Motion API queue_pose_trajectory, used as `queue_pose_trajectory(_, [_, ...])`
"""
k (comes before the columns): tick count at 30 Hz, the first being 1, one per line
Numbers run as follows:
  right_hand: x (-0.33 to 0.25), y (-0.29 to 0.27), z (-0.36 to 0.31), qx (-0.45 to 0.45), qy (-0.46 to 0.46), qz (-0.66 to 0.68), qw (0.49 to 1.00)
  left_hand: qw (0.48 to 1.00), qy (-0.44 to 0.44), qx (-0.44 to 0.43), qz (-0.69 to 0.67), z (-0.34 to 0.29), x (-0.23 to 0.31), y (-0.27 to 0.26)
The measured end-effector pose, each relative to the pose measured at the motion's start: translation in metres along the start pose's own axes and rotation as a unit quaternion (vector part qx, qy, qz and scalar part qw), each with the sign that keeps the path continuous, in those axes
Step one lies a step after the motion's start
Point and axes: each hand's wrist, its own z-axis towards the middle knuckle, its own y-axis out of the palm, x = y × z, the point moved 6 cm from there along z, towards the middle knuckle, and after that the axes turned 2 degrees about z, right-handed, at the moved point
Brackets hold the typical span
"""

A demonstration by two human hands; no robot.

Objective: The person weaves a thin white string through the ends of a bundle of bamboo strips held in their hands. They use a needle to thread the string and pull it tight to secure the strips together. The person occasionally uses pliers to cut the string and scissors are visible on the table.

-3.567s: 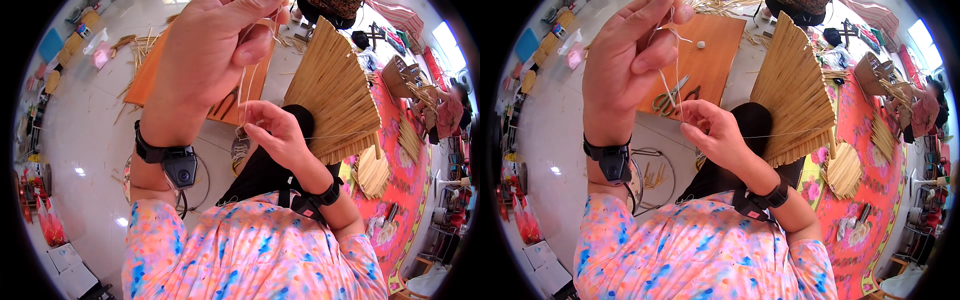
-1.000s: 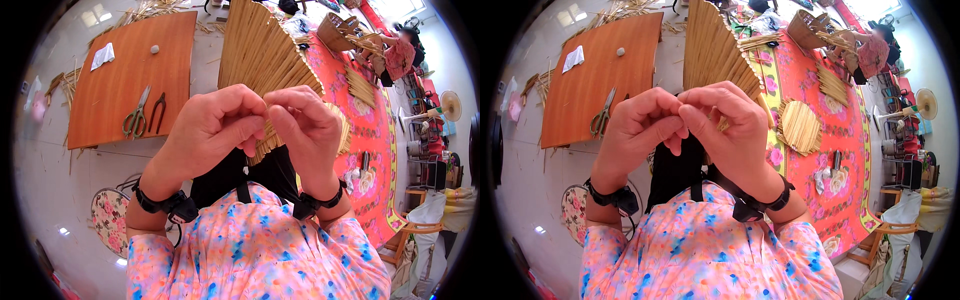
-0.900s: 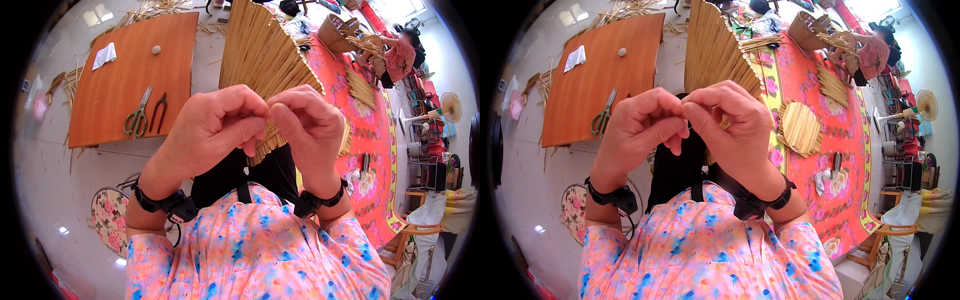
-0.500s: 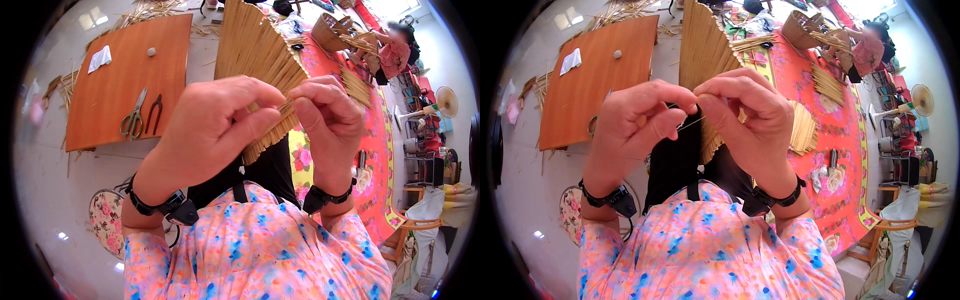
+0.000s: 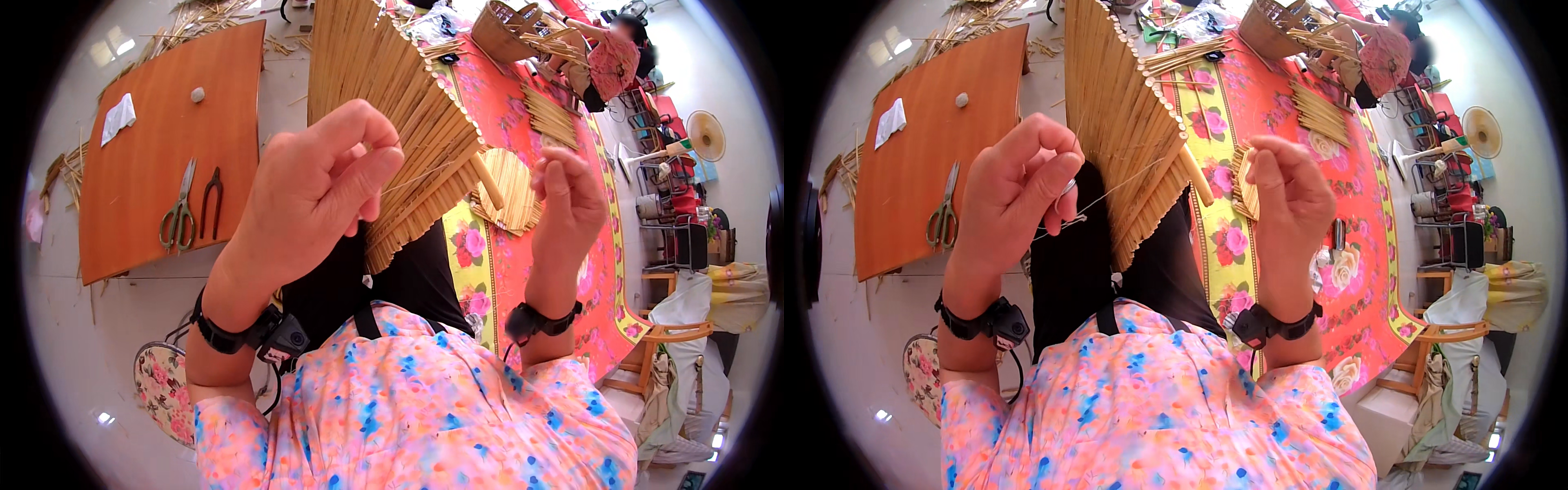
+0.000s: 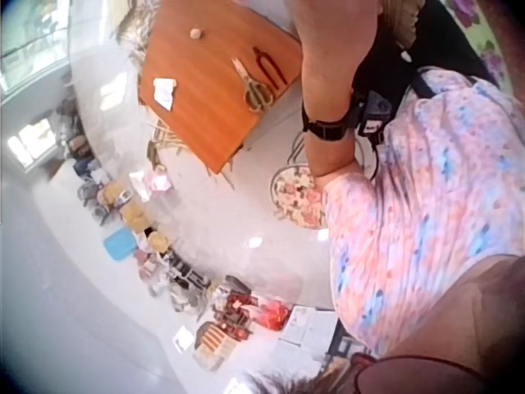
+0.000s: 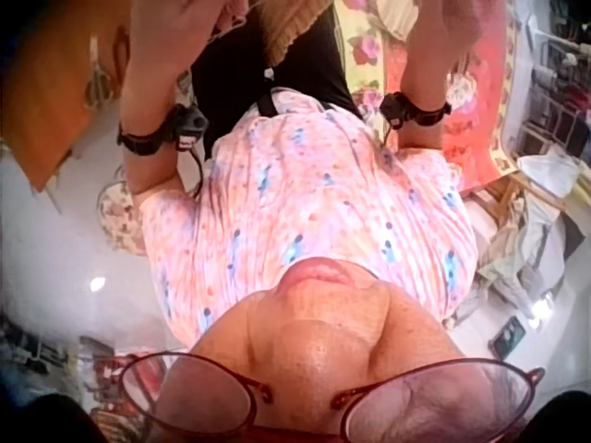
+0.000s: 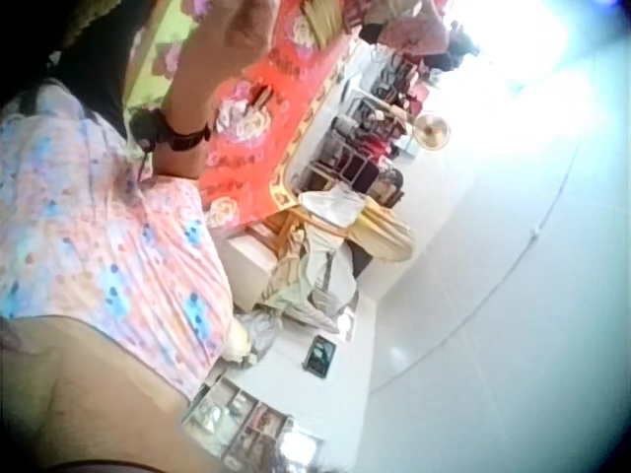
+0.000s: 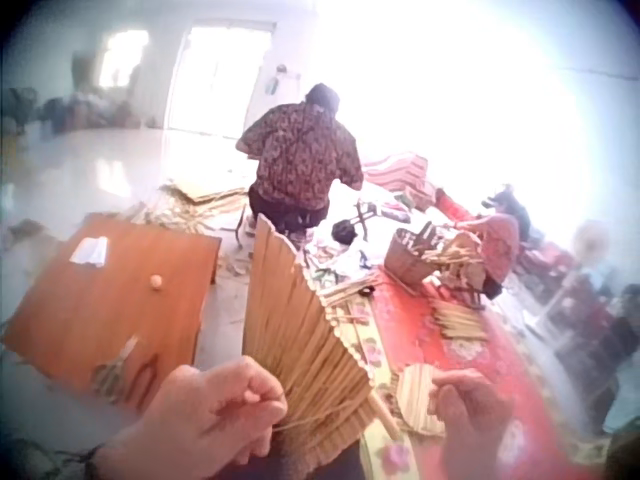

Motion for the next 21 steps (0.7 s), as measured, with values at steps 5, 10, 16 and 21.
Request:
queue_pose_trajectory(5, [0.037, -0.005, -0.023, -0.024, 0.105, 0.090, 0.990, 0.999, 0.034, 0.009, 0.025, 0.004, -0.020, 0.005])
queue_pose_trajectory(10, [0.045, 0.019, -0.033, -0.120, 0.059, 0.113, 0.985, 0.995, 0.070, 0.025, 0.073, 0.009, -0.027, 0.008])
queue_pose_trajectory(16, [0.048, 0.035, -0.043, -0.085, 0.104, -0.018, 0.991, 0.984, 0.123, 0.049, 0.123, 0.010, -0.026, 0.011])
queue_pose_trajectory(21, [0.047, 0.039, -0.045, -0.065, 0.106, -0.098, 0.987, 0.967, 0.172, 0.041, 0.185, 0.010, -0.022, 0.015])
